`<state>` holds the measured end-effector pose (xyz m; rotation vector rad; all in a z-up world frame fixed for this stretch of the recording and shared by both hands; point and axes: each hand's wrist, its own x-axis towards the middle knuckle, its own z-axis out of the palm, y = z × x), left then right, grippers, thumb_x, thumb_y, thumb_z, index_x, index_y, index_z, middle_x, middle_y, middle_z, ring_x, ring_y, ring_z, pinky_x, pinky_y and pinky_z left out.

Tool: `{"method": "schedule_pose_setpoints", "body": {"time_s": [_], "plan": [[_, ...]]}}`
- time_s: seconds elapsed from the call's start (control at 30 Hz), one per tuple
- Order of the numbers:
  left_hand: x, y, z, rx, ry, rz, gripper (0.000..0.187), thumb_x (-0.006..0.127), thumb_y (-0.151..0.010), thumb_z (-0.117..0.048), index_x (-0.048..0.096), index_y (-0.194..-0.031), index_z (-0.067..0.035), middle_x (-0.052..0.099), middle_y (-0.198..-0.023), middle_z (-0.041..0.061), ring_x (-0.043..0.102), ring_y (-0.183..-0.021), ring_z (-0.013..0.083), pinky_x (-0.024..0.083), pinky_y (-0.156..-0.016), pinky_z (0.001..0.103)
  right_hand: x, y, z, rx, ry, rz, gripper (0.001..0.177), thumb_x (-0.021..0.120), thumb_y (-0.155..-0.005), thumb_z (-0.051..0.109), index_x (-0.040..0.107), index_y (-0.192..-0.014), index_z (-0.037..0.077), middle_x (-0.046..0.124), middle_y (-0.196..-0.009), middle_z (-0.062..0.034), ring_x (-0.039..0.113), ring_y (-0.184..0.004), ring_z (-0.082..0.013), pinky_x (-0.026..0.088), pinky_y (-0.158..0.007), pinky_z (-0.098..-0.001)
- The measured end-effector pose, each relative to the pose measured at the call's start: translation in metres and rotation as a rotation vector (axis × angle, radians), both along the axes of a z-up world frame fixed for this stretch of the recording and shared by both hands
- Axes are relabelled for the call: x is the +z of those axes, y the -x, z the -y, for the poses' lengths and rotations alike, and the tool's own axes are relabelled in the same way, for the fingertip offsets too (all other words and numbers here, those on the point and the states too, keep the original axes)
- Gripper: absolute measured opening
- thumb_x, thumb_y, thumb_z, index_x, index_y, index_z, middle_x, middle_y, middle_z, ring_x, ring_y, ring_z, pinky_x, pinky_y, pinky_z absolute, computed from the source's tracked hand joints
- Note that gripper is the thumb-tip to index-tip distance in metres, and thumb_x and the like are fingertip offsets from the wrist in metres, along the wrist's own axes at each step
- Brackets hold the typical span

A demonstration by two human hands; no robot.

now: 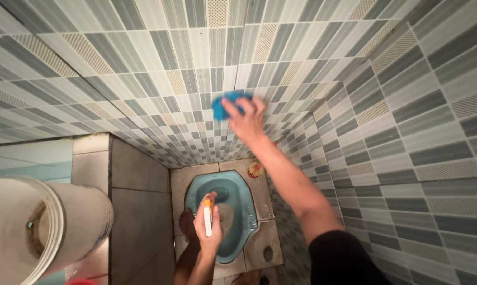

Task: The person cleans the tiled walls of a bathroom using a spray bottle and a blue cloth. They repeatedly spray the wall and wipe it down, focusing on the area around a squat toilet. The person also moves a green bucket to a different location during the process.

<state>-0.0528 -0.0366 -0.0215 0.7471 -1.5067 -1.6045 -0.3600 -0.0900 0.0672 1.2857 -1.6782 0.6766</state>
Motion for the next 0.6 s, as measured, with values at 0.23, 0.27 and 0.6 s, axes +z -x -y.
{"method": "schedule_pose_setpoints", "body": {"time_s": [0.23,0.27,0.6], "plan": [[0.005,-0.033,-0.013,0.016,0.075,-0.035,0.039,0.058,-0.097,0.002,0.058,-0.136,0.005,0.070,-0.129,0.013,0.061,-0.091,0.0112,0.049,-0.077,0.025,-0.008,-0.007,-0.026,0.017,-0.280,0.097,0.055,0.074,-0.088,0.008,0.068,-0.137,0.032,0.054,-0.132,0.0049,0.042,-0.121,-0.0312,0.036,-0.104,-0.0487],[0.007,-0.037,-0.014,0.029,0.187,-0.044,0.039,0.057,-0.099,0.002,0.057,-0.138,0.006,0.070,-0.131,0.014,0.063,-0.104,0.0146,0.050,-0.089,0.028,0.017,-0.009,-0.025,0.020,-0.238,0.077,0.054,0.072,-0.088,0.008,0.068,-0.136,0.032,0.054,-0.133,0.0040,0.042,-0.121,-0.0307,0.035,-0.103,-0.0484],[0.037,-0.048,-0.036,0.053,0.322,-0.037,0.036,0.058,-0.103,-0.003,0.060,-0.137,0.006,0.071,-0.128,0.015,0.066,-0.112,0.0184,0.049,-0.097,0.031,0.249,-0.005,0.005,0.139,0.287,-0.055,0.045,0.072,-0.090,0.010,0.065,-0.134,0.019,0.058,-0.141,0.0008,0.044,-0.131,-0.0261,0.033,-0.111,-0.0402]]}}
